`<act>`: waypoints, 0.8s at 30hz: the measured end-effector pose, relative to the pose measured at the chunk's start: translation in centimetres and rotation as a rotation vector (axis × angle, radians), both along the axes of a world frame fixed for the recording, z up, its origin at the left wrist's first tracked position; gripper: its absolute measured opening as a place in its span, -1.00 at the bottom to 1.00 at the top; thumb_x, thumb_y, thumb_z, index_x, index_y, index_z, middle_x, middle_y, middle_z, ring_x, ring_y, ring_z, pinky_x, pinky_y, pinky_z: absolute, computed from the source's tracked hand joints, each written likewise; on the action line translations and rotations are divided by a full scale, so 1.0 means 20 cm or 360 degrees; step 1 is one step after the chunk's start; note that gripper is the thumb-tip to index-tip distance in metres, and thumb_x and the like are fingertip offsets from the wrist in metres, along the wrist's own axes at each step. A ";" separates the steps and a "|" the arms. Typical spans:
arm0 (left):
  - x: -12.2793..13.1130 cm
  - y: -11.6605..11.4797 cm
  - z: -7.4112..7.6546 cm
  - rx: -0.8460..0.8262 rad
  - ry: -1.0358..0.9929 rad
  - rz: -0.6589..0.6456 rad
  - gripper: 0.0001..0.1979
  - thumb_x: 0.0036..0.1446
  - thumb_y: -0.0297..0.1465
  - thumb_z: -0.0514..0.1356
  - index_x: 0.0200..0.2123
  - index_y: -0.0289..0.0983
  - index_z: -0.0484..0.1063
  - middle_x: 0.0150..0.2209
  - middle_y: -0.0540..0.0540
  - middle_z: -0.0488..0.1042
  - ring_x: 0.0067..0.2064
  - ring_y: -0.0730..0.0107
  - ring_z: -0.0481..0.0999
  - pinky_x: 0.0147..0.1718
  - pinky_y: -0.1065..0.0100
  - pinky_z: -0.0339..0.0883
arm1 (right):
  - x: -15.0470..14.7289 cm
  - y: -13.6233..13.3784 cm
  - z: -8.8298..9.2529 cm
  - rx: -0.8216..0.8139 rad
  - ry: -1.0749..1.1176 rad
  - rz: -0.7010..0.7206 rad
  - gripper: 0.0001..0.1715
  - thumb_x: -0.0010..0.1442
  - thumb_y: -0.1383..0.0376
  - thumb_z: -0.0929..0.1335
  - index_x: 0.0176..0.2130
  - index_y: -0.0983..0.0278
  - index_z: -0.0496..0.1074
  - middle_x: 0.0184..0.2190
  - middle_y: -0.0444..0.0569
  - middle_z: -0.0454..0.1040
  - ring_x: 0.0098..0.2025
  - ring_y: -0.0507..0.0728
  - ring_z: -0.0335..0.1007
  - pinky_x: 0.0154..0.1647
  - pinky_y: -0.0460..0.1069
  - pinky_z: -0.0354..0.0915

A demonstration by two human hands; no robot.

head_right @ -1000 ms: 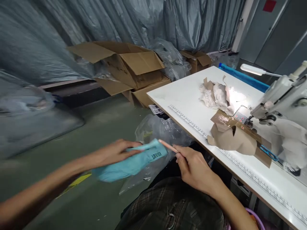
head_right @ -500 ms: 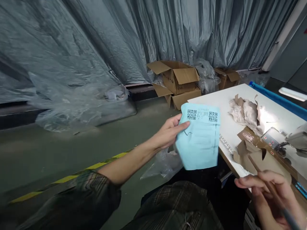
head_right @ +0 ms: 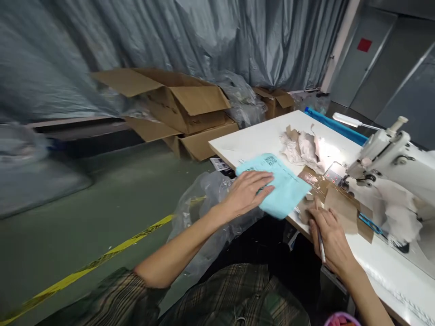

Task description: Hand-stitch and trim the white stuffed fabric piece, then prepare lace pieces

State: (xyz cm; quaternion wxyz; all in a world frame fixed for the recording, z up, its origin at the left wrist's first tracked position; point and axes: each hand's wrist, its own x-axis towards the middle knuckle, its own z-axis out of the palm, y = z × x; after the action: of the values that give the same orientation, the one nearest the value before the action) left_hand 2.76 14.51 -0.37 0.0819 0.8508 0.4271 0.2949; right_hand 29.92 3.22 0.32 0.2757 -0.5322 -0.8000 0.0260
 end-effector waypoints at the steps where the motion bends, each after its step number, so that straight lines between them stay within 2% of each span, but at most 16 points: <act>1: 0.01 -0.01 0.01 -0.0024 0.0056 0.0036 -0.52 0.41 -0.12 -0.08 0.08 -0.23 0.50 0.16 -0.25 0.48 0.18 -0.02 0.44 0.18 -0.06 0.23 | 0.01 -0.02 0.03 -0.0053 0.0097 0.0013 -0.62 0.40 0.21 0.19 0.07 0.21 0.46 0.01 0.12 0.58 0.04 0.27 0.53 0.22 0.33 0.28; 4: 0.08 -0.02 0.03 0.0035 0.0082 0.0220 -0.43 0.38 -0.05 -0.04 0.19 -0.34 0.39 0.27 -0.37 0.34 0.26 -0.18 0.33 0.22 -0.19 0.13 | 0.06 -0.05 0.10 -0.0149 0.0560 -0.0116 -0.56 0.41 0.12 0.20 0.13 0.20 0.43 -0.05 0.12 0.60 0.01 0.26 0.54 0.12 0.26 0.38; 7: 0.19 -0.08 0.06 0.0234 -0.0082 0.0260 -0.46 0.38 -0.15 0.01 0.25 -0.39 0.30 0.33 -0.43 0.23 0.33 -0.22 0.23 0.29 -0.28 0.00 | 0.13 -0.04 0.14 -0.0026 0.1141 -0.0392 -0.46 0.37 0.02 0.19 0.17 0.23 0.37 -0.11 0.12 0.58 -0.12 0.24 0.56 -0.01 0.23 0.44; 9: 0.26 -0.13 0.08 0.0405 -0.0204 0.0011 -0.58 0.40 -0.29 0.01 0.22 -0.33 0.33 0.29 -0.37 0.31 0.32 -0.08 0.28 0.30 -0.21 0.06 | 0.16 -0.02 0.15 0.0070 0.1388 -0.0526 -0.42 0.28 -0.03 0.22 0.12 0.24 0.38 -0.15 0.10 0.56 -0.23 0.20 0.55 -0.08 0.21 0.45; 12: 0.38 -0.21 0.09 0.0632 -0.0279 -0.0734 -0.69 0.39 -0.46 -0.01 0.07 -0.22 0.44 0.14 -0.19 0.50 0.24 0.20 0.41 0.26 0.04 0.26 | 0.19 -0.01 0.18 0.0109 0.1556 -0.0629 -0.47 0.16 -0.01 0.26 -0.02 0.24 0.43 -0.23 0.05 0.54 -0.31 0.16 0.50 -0.17 0.14 0.43; 14: 0.45 -0.24 0.10 0.0673 -0.0183 -0.1054 -0.69 0.38 -0.52 -0.02 -0.02 -0.26 0.49 0.09 -0.18 0.54 0.22 0.24 0.44 0.26 0.09 0.27 | 0.19 -0.02 0.22 0.0126 0.1650 -0.0650 -0.57 0.10 0.03 0.31 -0.13 0.22 0.46 -0.35 -0.03 0.51 -0.37 0.12 0.45 -0.27 0.07 0.40; 16: 0.53 -0.26 0.12 0.0581 0.0061 -0.1168 -0.69 0.34 -0.56 -0.01 -0.06 -0.34 0.52 0.08 -0.24 0.54 0.17 0.17 0.47 0.23 0.06 0.29 | 0.19 -0.03 0.25 0.0161 0.1731 -0.0646 -0.69 0.04 0.05 0.38 -0.30 0.21 0.46 -0.53 -0.14 0.40 -0.49 0.06 0.35 -0.40 -0.02 0.31; 18: 0.60 -0.31 0.15 0.0408 0.0323 -0.1163 -0.72 0.30 -0.52 0.05 -0.04 -0.42 0.51 0.06 -0.31 0.54 0.08 0.08 0.51 0.12 0.04 0.37 | 0.17 -0.04 0.28 0.0161 0.1788 -0.0626 -0.72 0.00 0.07 0.44 -0.43 0.22 0.43 -0.66 -0.23 0.24 -0.60 -0.01 0.19 -0.52 -0.08 0.18; 21: 0.67 -0.41 0.22 0.0176 0.0510 -0.1033 -0.55 0.32 -0.23 0.09 -0.03 -0.53 0.50 -0.05 -0.43 0.55 -0.06 -0.03 0.54 -0.12 0.06 0.43 | 0.14 -0.03 0.32 0.0077 0.1912 -0.0616 -0.72 -0.06 0.09 0.49 -0.46 0.22 0.46 -0.74 -0.28 0.15 -0.67 -0.06 0.02 -0.60 -0.12 0.01; 22: 0.69 -0.44 0.24 0.0173 0.0548 -0.1071 -0.55 0.32 -0.19 0.09 -0.12 -0.52 0.53 -0.13 -0.42 0.57 -0.11 -0.02 0.54 -0.18 0.10 0.41 | 0.13 -0.04 0.33 0.0049 0.1956 -0.0635 -0.73 -0.10 0.11 0.51 -0.45 0.22 0.48 -0.75 -0.28 0.15 -0.67 -0.06 0.01 -0.61 -0.12 -0.02; 24: 0.72 -0.46 0.28 0.0270 0.0634 -0.1317 -0.73 0.27 -0.35 0.16 -0.32 -0.44 0.56 -0.26 -0.32 0.59 -0.19 0.09 0.55 -0.20 0.19 0.36 | 0.10 -0.05 0.35 0.0023 0.2021 -0.0678 -0.74 -0.18 0.14 0.52 -0.47 0.22 0.50 -0.76 -0.28 0.12 -0.68 -0.07 0.00 -0.62 -0.12 -0.06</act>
State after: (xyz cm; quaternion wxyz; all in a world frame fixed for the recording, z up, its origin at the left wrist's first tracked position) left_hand 17.21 5.31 5.31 0.0392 0.9934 0.0338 0.1022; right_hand 31.94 2.20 7.27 0.6956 -0.5581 -0.3600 0.2738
